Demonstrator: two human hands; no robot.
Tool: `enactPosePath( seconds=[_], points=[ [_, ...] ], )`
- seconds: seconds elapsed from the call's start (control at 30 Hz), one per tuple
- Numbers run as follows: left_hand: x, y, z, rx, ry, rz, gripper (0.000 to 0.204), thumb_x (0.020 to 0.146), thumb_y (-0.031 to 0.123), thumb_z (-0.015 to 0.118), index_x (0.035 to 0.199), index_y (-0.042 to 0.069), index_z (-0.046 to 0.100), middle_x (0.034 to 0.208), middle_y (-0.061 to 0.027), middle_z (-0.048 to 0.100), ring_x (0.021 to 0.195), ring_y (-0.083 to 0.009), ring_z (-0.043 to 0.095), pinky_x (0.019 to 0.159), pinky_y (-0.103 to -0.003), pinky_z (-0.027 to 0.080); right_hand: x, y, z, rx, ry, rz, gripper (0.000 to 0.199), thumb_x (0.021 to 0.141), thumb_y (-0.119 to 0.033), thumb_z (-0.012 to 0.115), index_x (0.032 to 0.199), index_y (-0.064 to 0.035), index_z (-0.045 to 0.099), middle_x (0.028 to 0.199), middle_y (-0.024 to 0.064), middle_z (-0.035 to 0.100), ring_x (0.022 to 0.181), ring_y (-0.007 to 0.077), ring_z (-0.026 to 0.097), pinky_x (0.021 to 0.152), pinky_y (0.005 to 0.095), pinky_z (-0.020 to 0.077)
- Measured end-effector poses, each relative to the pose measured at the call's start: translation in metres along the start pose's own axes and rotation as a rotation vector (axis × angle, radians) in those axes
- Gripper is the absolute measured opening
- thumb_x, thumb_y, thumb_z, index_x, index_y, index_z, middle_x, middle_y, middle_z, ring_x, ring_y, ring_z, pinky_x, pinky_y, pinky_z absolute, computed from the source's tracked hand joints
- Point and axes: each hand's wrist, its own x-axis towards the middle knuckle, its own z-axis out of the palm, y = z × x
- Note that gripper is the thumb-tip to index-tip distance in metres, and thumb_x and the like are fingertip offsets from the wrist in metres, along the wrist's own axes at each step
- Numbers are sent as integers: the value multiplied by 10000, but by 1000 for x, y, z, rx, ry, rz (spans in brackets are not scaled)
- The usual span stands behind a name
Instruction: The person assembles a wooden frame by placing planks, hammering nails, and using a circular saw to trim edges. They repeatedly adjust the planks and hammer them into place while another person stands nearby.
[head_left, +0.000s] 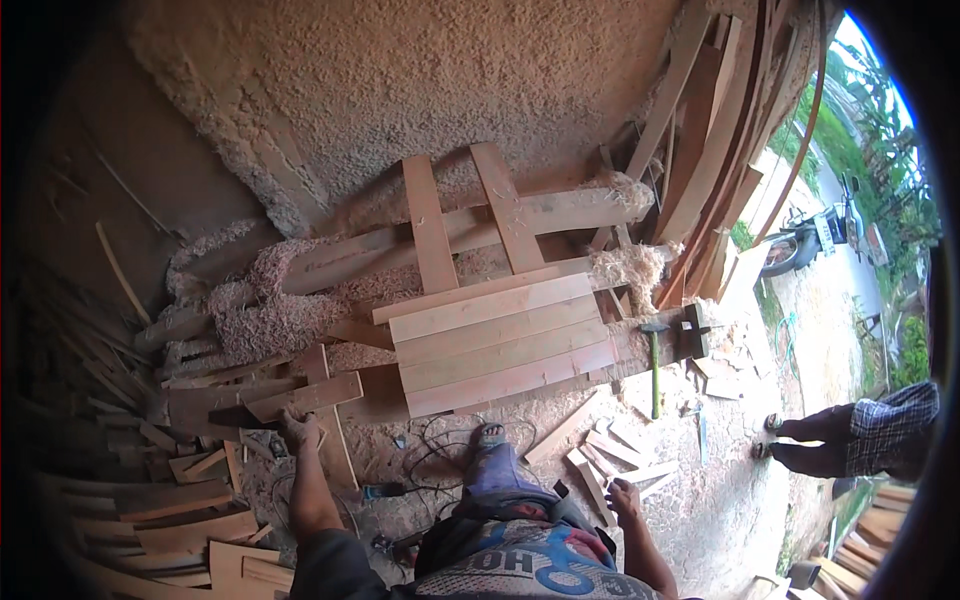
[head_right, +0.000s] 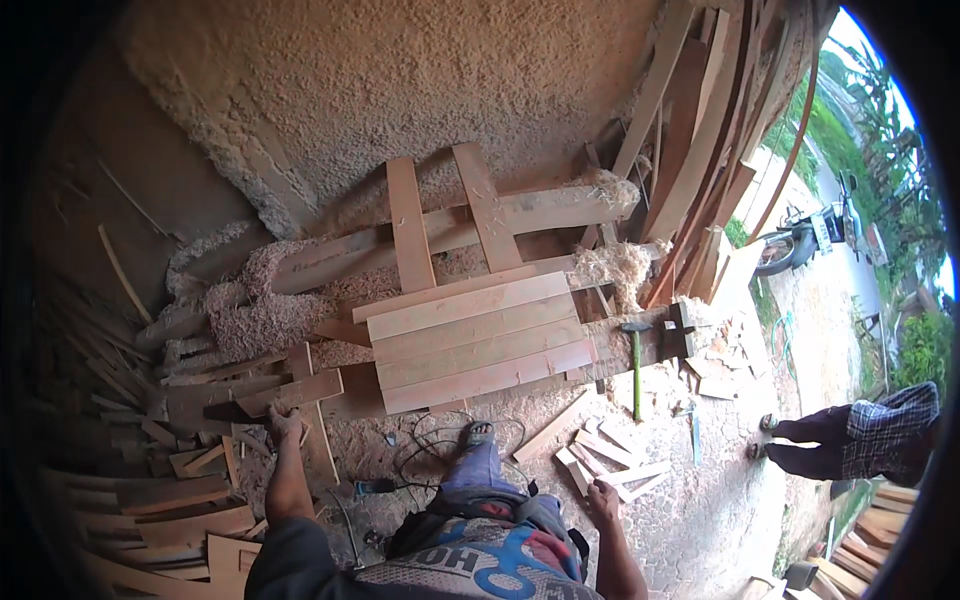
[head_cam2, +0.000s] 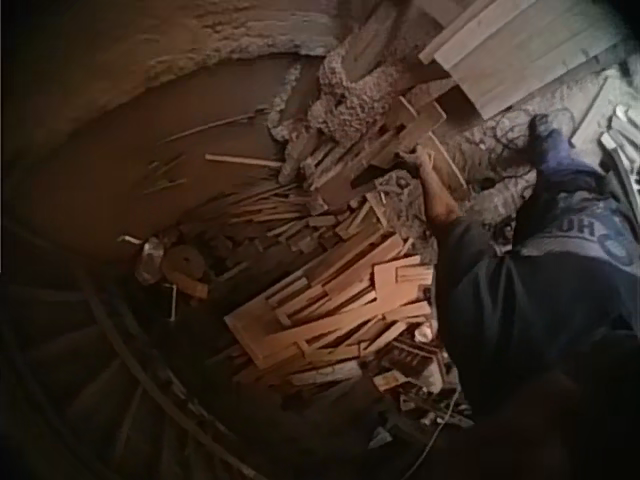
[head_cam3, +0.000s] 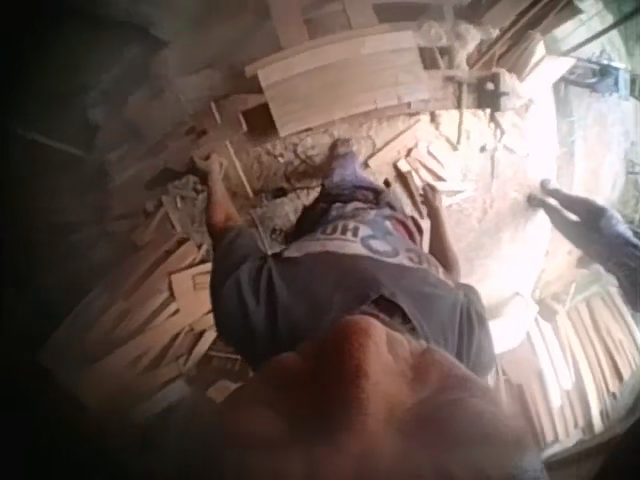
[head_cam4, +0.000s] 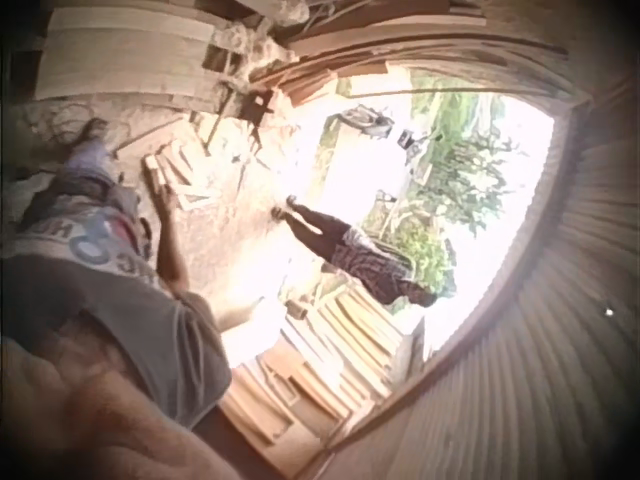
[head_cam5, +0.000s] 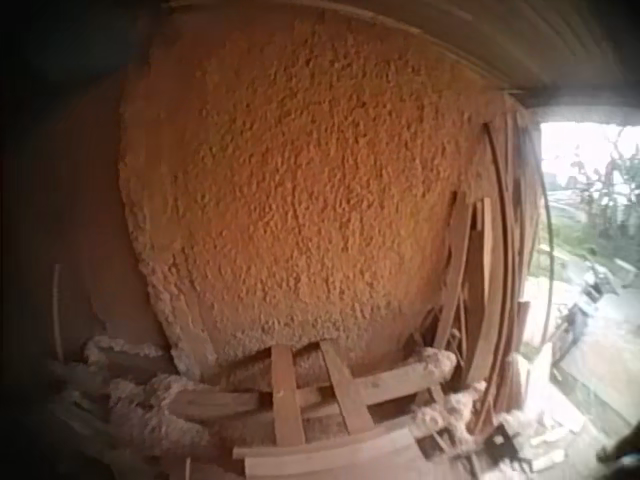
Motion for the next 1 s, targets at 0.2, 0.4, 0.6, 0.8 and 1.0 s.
enactPosePath(
  seconds=[0.2,0.4,0.6,0.8,1.0],
  points=[
    [-2,9,-30,75,-49,22,790,901,476,644,1564,162,353,1475,-206,504,1214,-420,597,969,-544,514,-7,-146,79,-104,-40,-324,597,982,-319,639,1413,75,510,1146,166,699,931,183,677,765,313,554],
    [-77,79,-66,-31,163,358,648,926,302,603,1525,124,430,1517,-215,455,1299,-424,515,1069,-540,428,-16,-212,113,-133,54,-432,501,970,-304,608,1356,15,583,1113,254,723,1053,328,712,874,392,555],
    [-169,154,-34,-319,-96,881,574,971,173,552,1505,18,410,1511,-270,425,1358,-421,455,1125,-510,380,-28,-315,57,245,264,-506,703,1025,-261,597,1598,-64,240,1039,206,727,791,214,719,717,355,574],
    [-222,201,-3,-681,-606,663,682,1032,262,527,1574,-16,219,1574,-278,309,1421,-379,390,1152,-460,365,19,-362,-119,502,536,-746,721,1029,-157,590,1599,-1,177,860,71,653,637,92,590,538,240,476],
    [-210,217,-4,-673,-685,154,734,1037,386,538,1568,-19,232,1569,-272,312,1416,-365,399,1094,-461,433,82,-321,25,-280,403,-561,633,941,-360,636,1447,-9,490,1321,260,603,1271,382,562,1071,436,443]
  ],
)
